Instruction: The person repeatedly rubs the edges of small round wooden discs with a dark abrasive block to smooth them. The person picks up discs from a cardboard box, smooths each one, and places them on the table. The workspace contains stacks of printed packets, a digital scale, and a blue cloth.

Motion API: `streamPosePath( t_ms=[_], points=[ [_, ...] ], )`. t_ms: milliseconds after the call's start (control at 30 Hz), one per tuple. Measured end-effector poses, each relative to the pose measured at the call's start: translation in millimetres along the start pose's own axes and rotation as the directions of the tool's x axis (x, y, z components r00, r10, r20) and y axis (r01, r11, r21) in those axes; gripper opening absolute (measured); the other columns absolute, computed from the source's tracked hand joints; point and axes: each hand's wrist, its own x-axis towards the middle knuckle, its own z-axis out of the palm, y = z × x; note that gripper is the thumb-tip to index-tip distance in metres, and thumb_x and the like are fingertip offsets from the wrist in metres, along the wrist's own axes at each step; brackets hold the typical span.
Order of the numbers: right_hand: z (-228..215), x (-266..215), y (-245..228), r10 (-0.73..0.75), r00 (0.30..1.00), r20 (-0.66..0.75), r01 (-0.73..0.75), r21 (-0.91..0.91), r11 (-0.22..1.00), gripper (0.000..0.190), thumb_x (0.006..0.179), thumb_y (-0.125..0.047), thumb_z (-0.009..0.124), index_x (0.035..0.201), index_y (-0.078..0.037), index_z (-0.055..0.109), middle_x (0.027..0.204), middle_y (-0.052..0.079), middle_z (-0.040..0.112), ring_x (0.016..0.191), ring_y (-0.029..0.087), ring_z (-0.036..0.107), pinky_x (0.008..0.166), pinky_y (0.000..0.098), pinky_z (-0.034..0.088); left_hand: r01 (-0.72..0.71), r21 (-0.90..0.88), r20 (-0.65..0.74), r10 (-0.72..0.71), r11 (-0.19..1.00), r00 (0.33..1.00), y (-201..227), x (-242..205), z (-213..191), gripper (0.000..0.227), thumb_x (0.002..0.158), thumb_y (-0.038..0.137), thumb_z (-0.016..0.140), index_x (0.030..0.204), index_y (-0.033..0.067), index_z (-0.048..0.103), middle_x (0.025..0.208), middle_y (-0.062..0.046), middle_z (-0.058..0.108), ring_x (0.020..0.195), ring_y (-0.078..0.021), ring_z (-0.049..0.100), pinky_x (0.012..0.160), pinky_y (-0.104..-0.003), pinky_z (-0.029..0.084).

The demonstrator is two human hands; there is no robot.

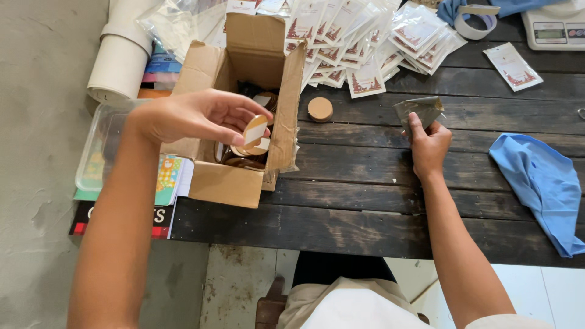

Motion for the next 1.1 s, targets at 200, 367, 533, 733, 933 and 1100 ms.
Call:
streamPosePath(
  t_ms=[200,367,533,733,933,1100],
  points=[
    [0,-1,0,-0.005,1.0,-0.001,0.005,0.002,1.0,0.03,0.106,-0.025,0.078,0.083,-0.008,0.069,0.066,0.012,0.068,0.046,0.008,0.051,0.045,0.0203,0.042,-0.109,-0.065,0.0,0.109,0.992,0.994,-3,-6,-10,0.062,0.085,0.003,0.067,0.145,0.002,0.051,0.123,-0.014,0.068,0.108,-0.0176,0.067,0.096,-0.034,0.053],
    [2,-1,-3,-0.02,1.0,-0.001,0.02,-0.001,1.0,0.031,0.105,-0.025,0.078,0.082,-0.007,0.07,0.065,0.012,0.067,0.046,0.009,0.051,0.045,0.0208,0.042,0.193,0.367,-0.22,-0.117,0.91,0.968,20,1,9,0.05,0.079,0.02,0.073,0.127,0.0078,0.064,0.104,-0.007,0.071,0.095,-0.0177,0.07,0.087,-0.034,0.054],
    [4,1,-2,-0.037,0.999,0.006,0.037,0.004,0.999,0.03,0.106,-0.024,0.078,0.082,-0.008,0.07,0.065,0.011,0.067,0.047,0.008,0.05,0.045,0.0206,0.041,0.511,0.768,-0.428,-0.283,0.385,0.858,-34,45,11,0.061,0.063,0.059,0.082,0.117,0.0321,0.074,0.097,-0.004,0.077,0.095,-0.0261,0.076,0.078,-0.039,0.061],
    [1,-6,-10,-0.029,1.0,-0.005,0.029,-0.004,1.0,0.031,0.105,-0.025,0.079,0.082,-0.006,0.07,0.066,0.012,0.068,0.048,0.008,0.051,0.047,0.021,0.043,0.508,0.795,-0.509,-0.092,0.332,0.856,-22,54,4,0.059,0.07,0.052,0.089,0.115,0.018,0.07,0.103,-0.02,0.069,0.095,-0.0405,0.074,0.075,-0.047,0.062],
    [1,-6,-7,-0.033,0.999,-0.005,0.033,-0.004,0.999,0.031,0.107,-0.025,0.078,0.083,-0.007,0.07,0.066,0.011,0.068,0.047,0.008,0.05,0.047,0.0209,0.044,0.604,0.745,-0.632,0.008,0.282,0.775,-71,98,-44,0.024,0.084,0.031,0.074,0.097,0.0114,0.077,0.089,-0.019,0.072,0.09,-0.0426,0.074,0.075,-0.055,0.061],
    [-1,1,7,-0.032,0.999,-0.007,0.032,-0.009,0.999,0.033,0.106,-0.025,0.078,0.081,-0.007,0.069,0.065,0.011,0.067,0.045,0.009,0.05,0.045,0.0216,0.043,0.651,0.728,-0.667,0.005,0.213,0.745,-130,146,-64,0.021,0.08,0.024,0.072,0.089,0.0064,0.079,0.081,-0.021,0.072,0.083,-0.0435,0.074,0.071,-0.054,0.061]
  ],
)
